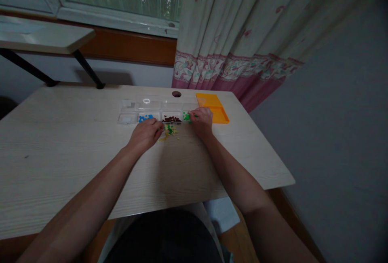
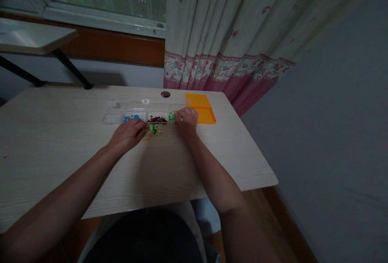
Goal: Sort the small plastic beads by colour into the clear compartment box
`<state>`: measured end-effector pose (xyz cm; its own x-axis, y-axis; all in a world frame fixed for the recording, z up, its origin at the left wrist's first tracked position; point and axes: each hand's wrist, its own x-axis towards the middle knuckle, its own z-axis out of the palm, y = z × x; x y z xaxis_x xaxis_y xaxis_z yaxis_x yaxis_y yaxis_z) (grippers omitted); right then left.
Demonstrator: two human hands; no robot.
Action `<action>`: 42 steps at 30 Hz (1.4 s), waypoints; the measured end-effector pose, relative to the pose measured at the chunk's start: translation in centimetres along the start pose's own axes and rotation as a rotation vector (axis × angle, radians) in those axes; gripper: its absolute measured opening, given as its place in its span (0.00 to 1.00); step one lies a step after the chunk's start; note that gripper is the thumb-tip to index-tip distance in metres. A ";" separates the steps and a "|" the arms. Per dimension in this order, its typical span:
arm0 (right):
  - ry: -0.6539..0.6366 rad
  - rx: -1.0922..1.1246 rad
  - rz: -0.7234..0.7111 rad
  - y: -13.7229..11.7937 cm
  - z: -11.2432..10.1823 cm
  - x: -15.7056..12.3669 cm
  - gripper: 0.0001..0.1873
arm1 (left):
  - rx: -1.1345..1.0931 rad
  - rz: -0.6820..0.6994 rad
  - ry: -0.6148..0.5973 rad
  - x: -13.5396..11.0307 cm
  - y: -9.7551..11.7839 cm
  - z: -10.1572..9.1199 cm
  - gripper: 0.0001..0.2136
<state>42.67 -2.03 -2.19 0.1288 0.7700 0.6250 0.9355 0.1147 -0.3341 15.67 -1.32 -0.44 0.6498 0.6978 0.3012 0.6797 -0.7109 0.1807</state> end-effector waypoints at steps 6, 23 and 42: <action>-0.006 0.017 -0.007 0.0 0.0 0.0 0.13 | -0.109 -0.053 0.035 0.1 0.2 -0.4 0.11; -0.068 0.152 -0.436 -8.1 -2.1 -2.9 0.13 | -1.148 -0.295 0.147 0.8 2.3 0.8 0.19; -0.088 0.198 -0.401 -7.3 -1.7 -2.8 0.13 | -1.085 -0.331 0.161 0.8 2.5 1.3 0.18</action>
<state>36.08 -6.14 -0.33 -0.2672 0.6899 0.6728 0.8236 0.5260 -0.2123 18.35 -2.42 -0.98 0.3892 0.9011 0.1909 0.1068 -0.2500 0.9623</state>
